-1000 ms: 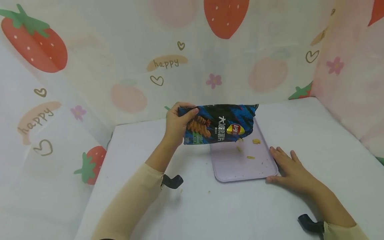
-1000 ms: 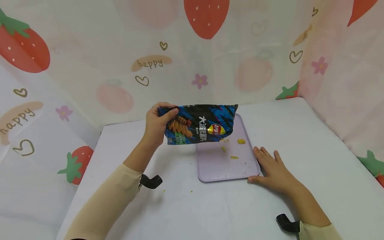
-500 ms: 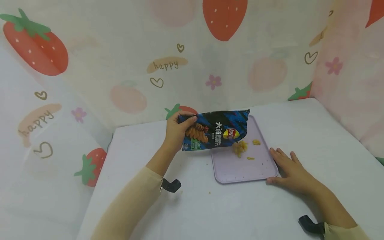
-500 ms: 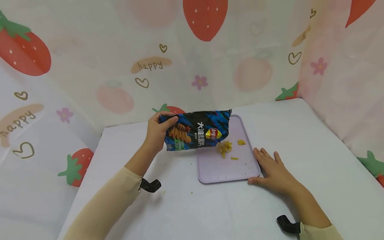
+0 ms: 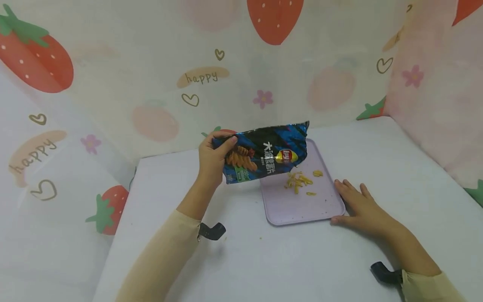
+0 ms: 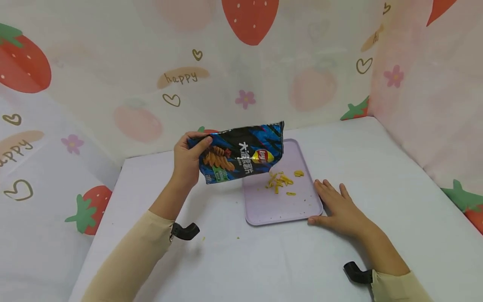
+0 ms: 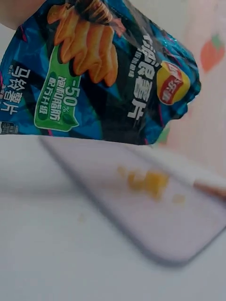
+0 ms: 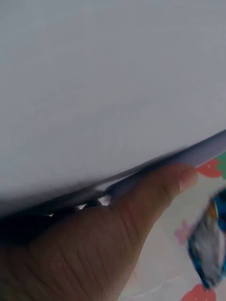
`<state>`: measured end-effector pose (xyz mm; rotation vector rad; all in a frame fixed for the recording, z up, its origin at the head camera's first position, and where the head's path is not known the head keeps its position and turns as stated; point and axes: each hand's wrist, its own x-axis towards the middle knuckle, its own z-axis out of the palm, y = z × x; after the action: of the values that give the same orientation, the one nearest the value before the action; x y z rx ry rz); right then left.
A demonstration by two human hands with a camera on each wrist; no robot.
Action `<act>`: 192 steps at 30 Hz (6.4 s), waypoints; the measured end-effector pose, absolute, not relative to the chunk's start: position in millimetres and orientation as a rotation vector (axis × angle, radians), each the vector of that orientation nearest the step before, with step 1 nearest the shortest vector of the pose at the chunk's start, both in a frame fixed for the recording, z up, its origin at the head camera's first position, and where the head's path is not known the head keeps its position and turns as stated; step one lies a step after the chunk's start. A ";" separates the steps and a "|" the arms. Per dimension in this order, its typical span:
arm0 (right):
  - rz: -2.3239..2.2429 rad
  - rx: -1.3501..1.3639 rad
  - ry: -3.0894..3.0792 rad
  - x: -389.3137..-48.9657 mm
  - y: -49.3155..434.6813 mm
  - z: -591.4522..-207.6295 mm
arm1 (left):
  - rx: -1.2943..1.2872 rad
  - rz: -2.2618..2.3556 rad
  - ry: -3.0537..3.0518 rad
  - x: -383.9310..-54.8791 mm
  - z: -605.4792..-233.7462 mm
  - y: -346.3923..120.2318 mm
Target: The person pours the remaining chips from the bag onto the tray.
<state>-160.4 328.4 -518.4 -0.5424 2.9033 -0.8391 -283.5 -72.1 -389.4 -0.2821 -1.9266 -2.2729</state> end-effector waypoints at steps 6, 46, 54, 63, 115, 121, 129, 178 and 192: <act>-0.834 -0.536 2.880 -159.8 328.7 -516.0 | -0.254 -2.259 -1.989 -277.3 -400.2 -71.8; -0.821 -0.562 2.942 -162.4 318.5 -521.7 | -0.285 -2.237 -1.983 -281.3 -406.9 -82.2; -0.803 -0.565 2.934 -162.5 319.5 -518.4 | -0.275 -2.260 -1.862 -281.0 -391.2 -85.3; -0.796 -0.560 2.925 -162.8 321.5 -517.7 | -0.165 -2.248 -1.967 -282.9 -402.1 -88.6; -0.801 -0.564 2.943 -168.1 313.5 -529.7 | -0.407 -2.153 -1.990 -278.0 -390.8 -79.0; -0.794 -0.577 2.954 -166.1 313.5 -531.1 | -0.350 -2.158 -1.872 -277.0 -373.7 -86.3; -0.803 -0.545 2.949 -165.7 315.5 -532.7 | -0.449 -2.182 -1.928 -281.6 -385.3 -75.0; -0.807 -0.589 2.963 -165.7 317.6 -528.4 | -0.520 -2.049 -1.916 -284.6 -373.5 -69.5; -0.811 -0.574 2.953 -168.1 312.2 -531.9 | -0.516 -2.004 -1.904 -298.1 -367.0 -69.3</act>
<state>-168.1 312.2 -531.9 -0.5739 2.9527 -0.8105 -298.1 -69.3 -367.0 -0.5161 -1.9042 -2.0039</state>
